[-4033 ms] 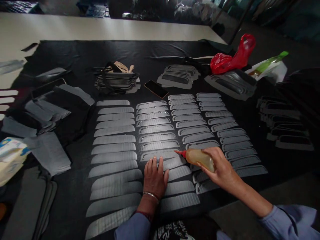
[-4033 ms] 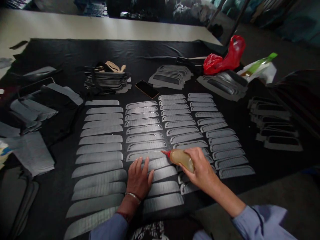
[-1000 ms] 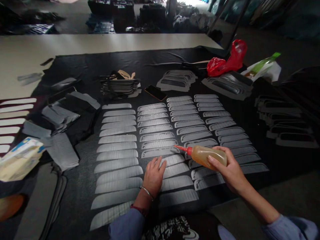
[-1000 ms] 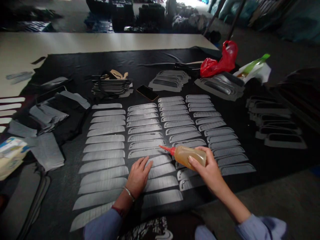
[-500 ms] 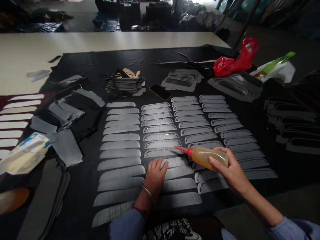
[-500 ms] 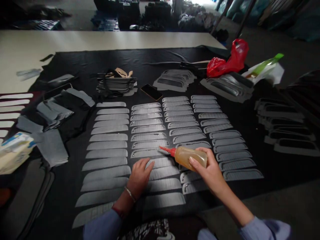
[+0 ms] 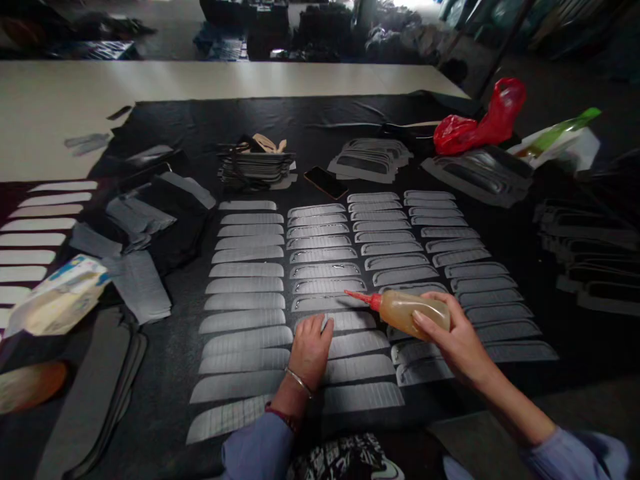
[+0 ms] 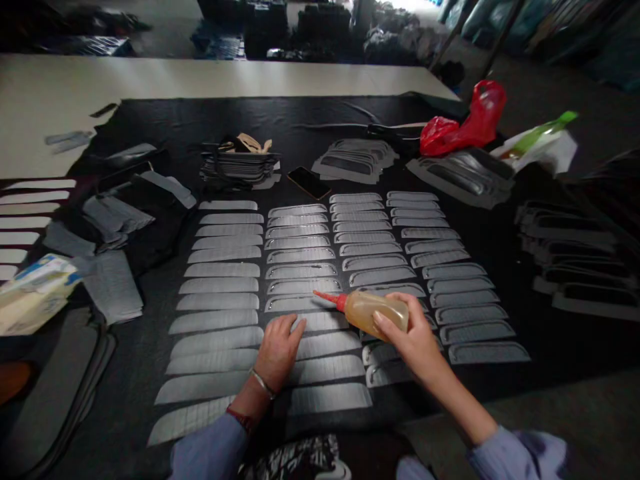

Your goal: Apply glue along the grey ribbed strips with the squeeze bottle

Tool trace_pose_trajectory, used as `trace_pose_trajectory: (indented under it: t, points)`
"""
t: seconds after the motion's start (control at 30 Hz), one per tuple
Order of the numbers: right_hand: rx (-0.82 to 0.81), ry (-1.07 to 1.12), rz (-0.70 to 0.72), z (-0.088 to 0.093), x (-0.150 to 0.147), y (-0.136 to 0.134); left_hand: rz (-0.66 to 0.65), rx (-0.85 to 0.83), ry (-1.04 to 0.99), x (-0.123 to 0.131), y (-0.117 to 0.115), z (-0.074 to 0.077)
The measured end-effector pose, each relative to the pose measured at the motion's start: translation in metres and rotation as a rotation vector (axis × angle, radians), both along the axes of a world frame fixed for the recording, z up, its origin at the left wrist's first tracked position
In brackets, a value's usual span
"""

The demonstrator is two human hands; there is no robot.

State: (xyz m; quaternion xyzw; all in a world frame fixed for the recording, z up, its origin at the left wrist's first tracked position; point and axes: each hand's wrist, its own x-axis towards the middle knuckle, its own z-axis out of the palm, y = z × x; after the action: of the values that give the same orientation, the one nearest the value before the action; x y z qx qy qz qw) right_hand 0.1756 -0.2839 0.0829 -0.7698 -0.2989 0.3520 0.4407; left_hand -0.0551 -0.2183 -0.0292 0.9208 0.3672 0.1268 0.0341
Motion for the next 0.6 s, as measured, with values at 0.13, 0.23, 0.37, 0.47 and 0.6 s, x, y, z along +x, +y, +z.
trace_pose_trajectory:
  t: [0.13,0.23,0.37,0.47,0.6]
  points:
    - [-0.009,0.007,0.018,-0.001,0.001,0.0,0.072,0.037,-0.01,0.0,-0.005,-0.001]
    - [-0.016,-0.024,0.052,-0.002,0.0,0.002,0.099,0.037,-0.032,0.002,-0.013,-0.001]
    - [-0.027,-0.094,0.115,-0.005,-0.006,0.006,0.145,-0.062,-0.059,0.008,-0.028,0.002]
    - [-0.018,-0.139,0.195,-0.01,-0.014,0.01,0.176,-0.121,-0.072,0.011,-0.038,0.003]
    - [0.025,-0.257,0.37,-0.019,-0.025,0.019,0.186,-0.157,-0.097,0.012,-0.045,-0.002]
